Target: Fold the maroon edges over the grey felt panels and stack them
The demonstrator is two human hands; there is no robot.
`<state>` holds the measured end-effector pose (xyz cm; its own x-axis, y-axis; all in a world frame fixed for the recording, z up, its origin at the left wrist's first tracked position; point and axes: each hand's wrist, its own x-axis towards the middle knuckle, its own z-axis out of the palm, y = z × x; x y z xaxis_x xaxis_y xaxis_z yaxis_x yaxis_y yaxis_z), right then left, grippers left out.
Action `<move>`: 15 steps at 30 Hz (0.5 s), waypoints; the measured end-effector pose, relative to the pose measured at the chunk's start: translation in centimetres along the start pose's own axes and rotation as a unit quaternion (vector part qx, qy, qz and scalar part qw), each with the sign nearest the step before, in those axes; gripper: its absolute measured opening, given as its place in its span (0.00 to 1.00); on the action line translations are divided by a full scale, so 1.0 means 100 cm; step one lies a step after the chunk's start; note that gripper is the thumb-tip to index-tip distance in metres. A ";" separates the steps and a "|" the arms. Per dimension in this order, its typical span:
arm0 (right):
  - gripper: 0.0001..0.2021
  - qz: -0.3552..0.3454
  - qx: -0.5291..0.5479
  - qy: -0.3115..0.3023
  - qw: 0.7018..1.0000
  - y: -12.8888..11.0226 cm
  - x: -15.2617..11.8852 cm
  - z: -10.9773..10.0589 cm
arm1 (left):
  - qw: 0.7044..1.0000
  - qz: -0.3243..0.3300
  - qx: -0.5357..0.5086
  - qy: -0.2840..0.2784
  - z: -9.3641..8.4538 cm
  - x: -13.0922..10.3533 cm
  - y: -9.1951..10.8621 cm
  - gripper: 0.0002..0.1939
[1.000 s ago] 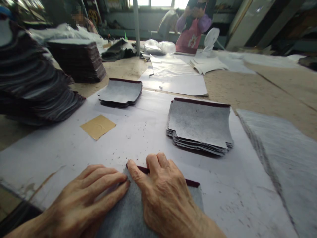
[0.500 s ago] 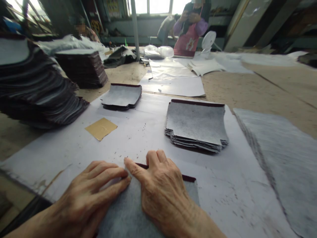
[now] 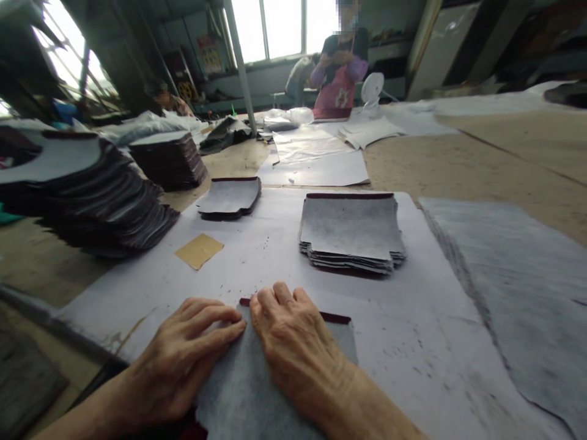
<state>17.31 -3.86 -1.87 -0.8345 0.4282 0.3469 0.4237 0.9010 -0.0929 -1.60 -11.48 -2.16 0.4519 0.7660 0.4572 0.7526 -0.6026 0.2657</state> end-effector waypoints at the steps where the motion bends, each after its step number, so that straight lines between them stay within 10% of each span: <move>1: 0.17 0.008 0.006 0.013 1.000 0.002 -0.001 0.000 | 1.000 0.001 0.002 0.002 0.000 0.000 0.000 0.17; 8: 0.08 0.086 -0.006 0.103 0.991 0.014 -0.005 0.002 | 0.997 -0.040 -0.056 0.037 -0.004 0.002 -0.004 0.14; 15: 0.07 -0.043 -0.040 0.227 0.972 0.031 -0.002 0.020 | 0.995 -0.068 0.032 0.068 0.017 0.028 -0.014 0.21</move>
<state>18.07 -0.99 -4.08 -0.6346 0.2612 0.7273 0.4005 0.9161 0.0205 -0.60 -8.12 -2.69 0.2789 0.7991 0.5326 0.8331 -0.4772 0.2797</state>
